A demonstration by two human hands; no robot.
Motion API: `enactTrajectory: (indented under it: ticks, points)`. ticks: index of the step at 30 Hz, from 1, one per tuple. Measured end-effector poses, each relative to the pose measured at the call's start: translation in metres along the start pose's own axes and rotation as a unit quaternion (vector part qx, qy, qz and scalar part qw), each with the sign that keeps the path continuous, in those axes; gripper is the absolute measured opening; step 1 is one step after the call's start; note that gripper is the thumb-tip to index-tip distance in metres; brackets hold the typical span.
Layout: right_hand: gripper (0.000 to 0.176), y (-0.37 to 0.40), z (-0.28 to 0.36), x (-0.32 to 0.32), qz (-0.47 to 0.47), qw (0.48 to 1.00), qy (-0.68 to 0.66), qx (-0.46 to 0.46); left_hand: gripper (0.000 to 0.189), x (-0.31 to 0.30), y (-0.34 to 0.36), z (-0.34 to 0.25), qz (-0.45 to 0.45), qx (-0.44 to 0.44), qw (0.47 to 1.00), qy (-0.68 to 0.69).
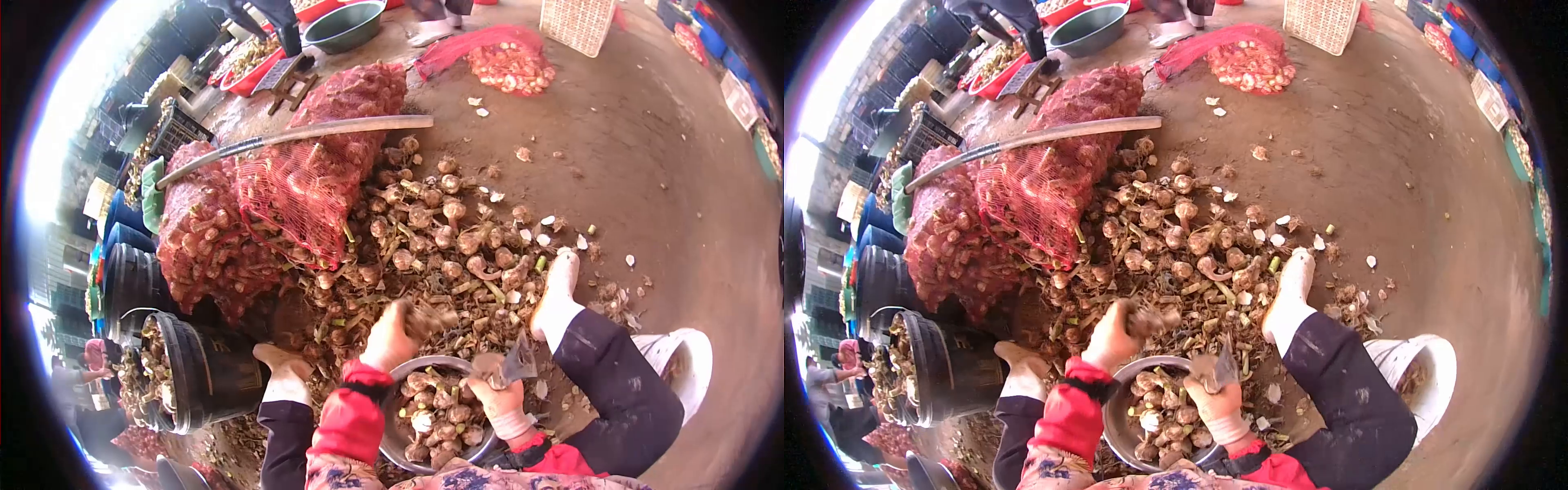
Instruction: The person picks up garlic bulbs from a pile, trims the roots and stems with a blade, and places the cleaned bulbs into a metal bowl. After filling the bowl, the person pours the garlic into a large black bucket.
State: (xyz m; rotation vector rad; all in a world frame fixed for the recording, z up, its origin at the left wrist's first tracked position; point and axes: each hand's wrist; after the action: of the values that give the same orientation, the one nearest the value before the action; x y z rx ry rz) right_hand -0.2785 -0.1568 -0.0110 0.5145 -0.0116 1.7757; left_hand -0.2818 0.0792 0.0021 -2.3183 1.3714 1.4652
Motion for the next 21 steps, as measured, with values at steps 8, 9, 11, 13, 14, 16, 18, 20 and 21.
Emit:
enactTrajectory:
  ticks: [8, 9, 11, 13, 14, 16, 18, 20, 21]
  points:
    - [0.026, 0.027, 0.086, 0.013, 0.148, 0.970, -0.115, 0.153, 0.089, -0.010, 0.158, -0.057, 0.214, -0.082, 0.703, 0.674]
    - [0.025, 0.036, 0.075, 0.007, 0.173, 0.971, -0.095, 0.138, 0.089, -0.003, 0.166, -0.054, 0.204, -0.072, 0.733, 0.645]
    - [0.023, 0.045, 0.058, 0.005, 0.206, 0.967, -0.112, 0.104, 0.090, -0.001, 0.183, -0.056, 0.185, -0.066, 0.774, 0.602]
    - [0.019, 0.049, 0.061, 0.001, 0.225, 0.965, -0.079, 0.113, 0.090, 0.000, 0.192, -0.052, 0.140, -0.051, 0.831, 0.536]
    - [0.019, 0.050, 0.061, 0.000, 0.249, 0.965, -0.013, 0.081, 0.090, -0.003, 0.195, -0.049, 0.119, -0.044, 0.869, 0.479]
    - [0.020, 0.050, 0.061, -0.004, 0.269, 0.961, 0.051, 0.048, 0.083, -0.017, 0.203, -0.055, 0.076, -0.054, 0.919, 0.383]
    - [0.027, 0.049, 0.058, -0.011, 0.294, 0.880, 0.317, -0.196, 0.081, -0.019, 0.205, -0.039, 0.047, -0.046, 0.945, 0.321]
    - [0.029, 0.049, 0.062, -0.014, 0.373, 0.807, 0.382, -0.252, 0.076, -0.014, 0.208, -0.026, 0.040, -0.061, 0.939, 0.337]
    - [0.027, 0.052, 0.075, -0.008, 0.399, 0.783, 0.417, -0.231, 0.075, -0.025, 0.215, -0.040, 0.070, -0.060, 0.931, 0.353]
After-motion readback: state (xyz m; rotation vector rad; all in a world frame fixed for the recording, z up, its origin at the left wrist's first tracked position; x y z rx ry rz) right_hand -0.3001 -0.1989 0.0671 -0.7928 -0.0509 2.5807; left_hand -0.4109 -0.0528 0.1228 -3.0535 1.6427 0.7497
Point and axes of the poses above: each hand's wrist, its own y-axis away from the middle knuckle, its own x-axis out of the palm, z = x × y, and after that the axes turned 12 degrees about -x, right-handed
